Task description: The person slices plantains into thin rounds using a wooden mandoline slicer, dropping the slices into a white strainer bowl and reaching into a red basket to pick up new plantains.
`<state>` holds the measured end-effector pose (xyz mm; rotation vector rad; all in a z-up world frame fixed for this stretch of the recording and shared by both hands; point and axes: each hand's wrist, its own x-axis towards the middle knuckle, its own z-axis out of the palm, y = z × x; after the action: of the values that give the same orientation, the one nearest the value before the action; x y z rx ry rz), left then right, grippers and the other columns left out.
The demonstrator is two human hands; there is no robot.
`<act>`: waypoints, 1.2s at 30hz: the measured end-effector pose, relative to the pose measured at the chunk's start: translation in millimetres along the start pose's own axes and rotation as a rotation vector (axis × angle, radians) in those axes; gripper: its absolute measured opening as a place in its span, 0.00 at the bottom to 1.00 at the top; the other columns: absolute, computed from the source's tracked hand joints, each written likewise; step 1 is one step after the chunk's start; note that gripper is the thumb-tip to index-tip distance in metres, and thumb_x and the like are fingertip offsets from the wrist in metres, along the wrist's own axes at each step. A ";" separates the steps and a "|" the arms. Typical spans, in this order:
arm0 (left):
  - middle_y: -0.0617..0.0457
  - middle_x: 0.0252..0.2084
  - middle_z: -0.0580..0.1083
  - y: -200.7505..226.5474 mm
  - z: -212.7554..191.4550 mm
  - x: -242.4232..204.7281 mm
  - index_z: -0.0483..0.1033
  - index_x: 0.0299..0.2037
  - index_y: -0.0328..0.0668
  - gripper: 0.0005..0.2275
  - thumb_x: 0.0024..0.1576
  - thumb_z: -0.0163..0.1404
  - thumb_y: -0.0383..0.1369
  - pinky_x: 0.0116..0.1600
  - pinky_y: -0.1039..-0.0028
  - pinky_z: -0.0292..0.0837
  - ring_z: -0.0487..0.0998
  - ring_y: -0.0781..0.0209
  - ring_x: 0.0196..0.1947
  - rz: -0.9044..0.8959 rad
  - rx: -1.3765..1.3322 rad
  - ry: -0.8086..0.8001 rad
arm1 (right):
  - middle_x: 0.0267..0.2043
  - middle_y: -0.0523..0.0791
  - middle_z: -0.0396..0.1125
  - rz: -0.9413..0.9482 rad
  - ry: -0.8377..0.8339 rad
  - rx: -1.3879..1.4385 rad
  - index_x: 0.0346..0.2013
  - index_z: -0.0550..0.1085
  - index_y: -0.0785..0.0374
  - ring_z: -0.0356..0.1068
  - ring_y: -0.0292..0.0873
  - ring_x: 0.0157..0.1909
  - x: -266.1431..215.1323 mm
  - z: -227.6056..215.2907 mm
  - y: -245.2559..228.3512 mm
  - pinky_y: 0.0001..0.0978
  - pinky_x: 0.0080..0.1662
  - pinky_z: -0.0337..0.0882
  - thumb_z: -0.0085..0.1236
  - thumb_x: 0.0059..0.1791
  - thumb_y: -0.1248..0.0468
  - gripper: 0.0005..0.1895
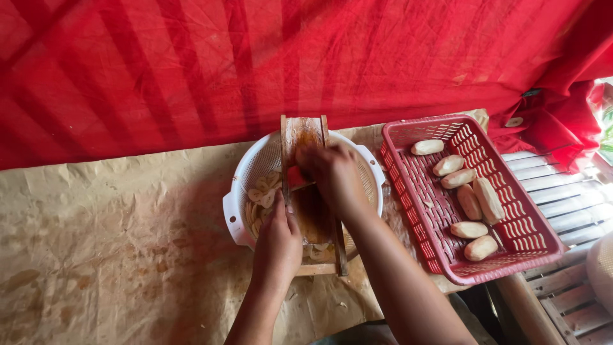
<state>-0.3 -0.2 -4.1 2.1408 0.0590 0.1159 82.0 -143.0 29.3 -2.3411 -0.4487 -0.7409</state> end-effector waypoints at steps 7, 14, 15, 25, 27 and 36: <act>0.31 0.54 0.74 0.9 0.8 2.7 0.58 0.70 0.33 0.23 0.65 0.37 0.33 0.55 0.56 0.73 0.77 0.36 0.53 0.014 0.037 0.029 | 0.54 0.48 0.75 -0.067 -0.118 0.028 0.49 0.81 0.58 0.70 0.53 0.51 -41.3 -22.1 -18.9 0.44 0.53 0.66 0.59 0.47 0.65 0.16; 0.30 0.52 0.75 -5.9 6.1 4.3 0.59 0.69 0.31 0.22 0.64 0.37 0.31 0.54 0.56 0.73 0.78 0.36 0.52 0.065 -0.009 0.048 | 0.49 0.48 0.71 -0.016 -0.105 -0.005 0.45 0.81 0.56 0.68 0.54 0.53 -45.4 -16.7 -18.7 0.47 0.54 0.66 0.58 0.47 0.60 0.13; 0.29 0.51 0.75 -6.7 7.8 6.6 0.58 0.69 0.31 0.23 0.64 0.37 0.31 0.52 0.55 0.73 0.78 0.35 0.51 0.069 0.026 0.042 | 0.48 0.47 0.71 -0.026 -0.102 -0.045 0.42 0.81 0.57 0.68 0.53 0.55 -18.7 -11.5 -8.5 0.48 0.56 0.65 0.58 0.47 0.61 0.11; 0.50 0.21 0.69 -4.0 -87.2 22.3 0.65 0.71 0.58 0.21 0.66 0.41 0.41 0.21 0.69 0.68 0.67 0.62 0.14 -0.228 -0.148 -0.121 | 0.51 0.48 0.76 0.301 -0.004 0.554 0.52 0.78 0.59 0.76 0.44 0.54 23.2 -0.5 70.5 0.33 0.53 0.75 0.56 0.54 0.66 0.12; 0.54 0.21 0.69 -1.0 -111.8 19.8 0.65 0.71 0.59 0.22 0.64 0.40 0.39 0.19 0.71 0.67 0.66 0.66 0.13 -0.182 -0.167 -0.128 | 0.48 0.49 0.77 0.301 -0.185 0.273 0.52 0.78 0.60 0.78 0.46 0.50 3.1 4.9 76.0 0.34 0.52 0.74 0.54 0.52 0.69 0.14; 0.55 0.22 0.67 17.8 -143.2 25.2 0.69 0.67 0.49 0.20 0.66 0.38 0.37 0.19 0.72 0.63 0.63 0.67 0.15 -0.157 -0.295 -0.123 | 0.54 0.48 0.74 0.026 -0.390 0.051 0.43 0.83 0.55 0.71 0.53 0.55 -28.2 18.9 47.8 0.44 0.55 0.69 0.50 0.46 0.78 0.20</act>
<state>9.4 112.0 89.4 1.8368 0.1299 -0.0940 90.4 -169.5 -22.4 -2.4392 -0.5944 -0.2528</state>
